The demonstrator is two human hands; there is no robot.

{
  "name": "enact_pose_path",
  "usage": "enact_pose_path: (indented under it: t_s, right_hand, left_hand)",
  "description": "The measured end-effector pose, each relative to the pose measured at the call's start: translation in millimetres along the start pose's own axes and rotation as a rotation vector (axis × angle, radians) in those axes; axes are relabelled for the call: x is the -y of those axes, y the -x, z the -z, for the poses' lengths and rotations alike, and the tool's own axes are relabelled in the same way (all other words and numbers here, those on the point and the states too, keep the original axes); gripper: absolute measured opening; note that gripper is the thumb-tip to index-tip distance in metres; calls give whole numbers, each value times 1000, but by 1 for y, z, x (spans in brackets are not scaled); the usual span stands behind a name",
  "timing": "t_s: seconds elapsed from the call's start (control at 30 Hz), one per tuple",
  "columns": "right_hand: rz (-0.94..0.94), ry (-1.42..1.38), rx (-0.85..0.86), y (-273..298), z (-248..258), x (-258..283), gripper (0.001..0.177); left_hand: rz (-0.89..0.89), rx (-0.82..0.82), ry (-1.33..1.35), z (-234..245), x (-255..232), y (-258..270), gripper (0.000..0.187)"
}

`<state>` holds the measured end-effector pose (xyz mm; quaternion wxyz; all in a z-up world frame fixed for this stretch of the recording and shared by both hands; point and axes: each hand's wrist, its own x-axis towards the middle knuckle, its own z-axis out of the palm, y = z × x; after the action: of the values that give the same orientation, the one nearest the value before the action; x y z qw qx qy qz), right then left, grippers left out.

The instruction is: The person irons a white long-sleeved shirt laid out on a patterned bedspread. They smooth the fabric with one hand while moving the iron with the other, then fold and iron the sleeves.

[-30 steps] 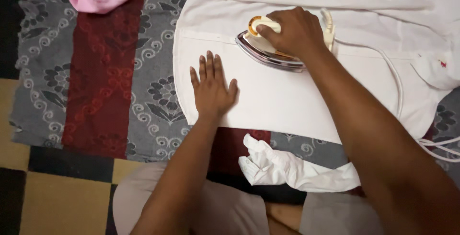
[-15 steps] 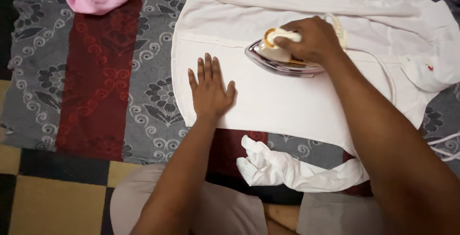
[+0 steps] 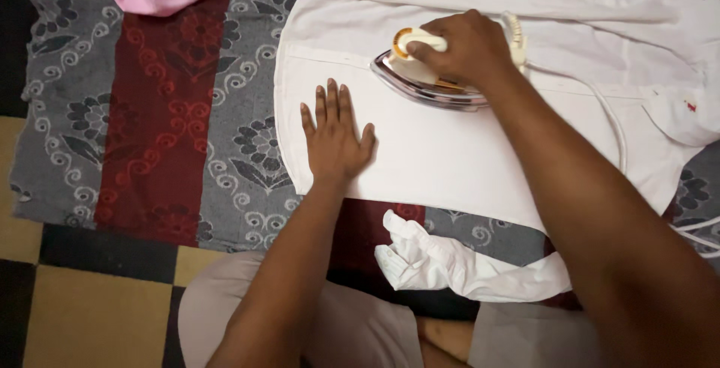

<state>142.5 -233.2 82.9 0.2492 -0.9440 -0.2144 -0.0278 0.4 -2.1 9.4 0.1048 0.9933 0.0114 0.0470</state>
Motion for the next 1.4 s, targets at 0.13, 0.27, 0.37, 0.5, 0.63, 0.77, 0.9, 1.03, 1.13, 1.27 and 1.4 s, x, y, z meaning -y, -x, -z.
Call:
enact_pose_path:
  t_s: [0.13, 0.27, 0.37, 0.5, 0.63, 0.77, 0.9, 1.03, 1.13, 1.27, 1.4]
  right_hand:
    - [-12, 19, 12, -10, -16, 11, 60]
    - [55, 90, -27, -11, -17, 8, 60]
    - [-2, 97, 63, -2, -5, -2, 61]
    - [-28, 100, 44, 17, 23, -15, 56]
    - [-82, 69, 73, 25, 29, -19, 53]
    - [-11, 91, 30, 16, 18, -11, 55]
    - [-1, 50, -18, 1, -1, 7, 55]
    - [27, 6, -43, -18, -23, 29, 56]
    - [28, -6, -45, -30, -36, 44, 55]
    - [40, 2, -81, -38, -44, 64, 53]
    - [26, -11, -62, -41, -49, 76, 54]
  left_hand:
    - [-7, -14, -6, 1, 0, 0, 86]
    - [-8, -12, 9, 1, 0, 0, 86]
    - [-13, -14, 34, -1, 3, 1, 86]
    - [-13, -21, 40, 0, 1, 0, 85]
    - [-9, -23, 57, -1, 2, 2, 85]
    - [-17, -15, 11, -1, 1, 2, 83]
    - [-2, 14, -6, 2, 1, 0, 85]
    - [0, 5, -2, 1, -1, 1, 85]
    - [-1, -17, 33, 1, 0, 2, 85]
    - [-5, -37, 52, 1, 0, 1, 89]
    - [27, -72, 19, -2, -2, 3, 89]
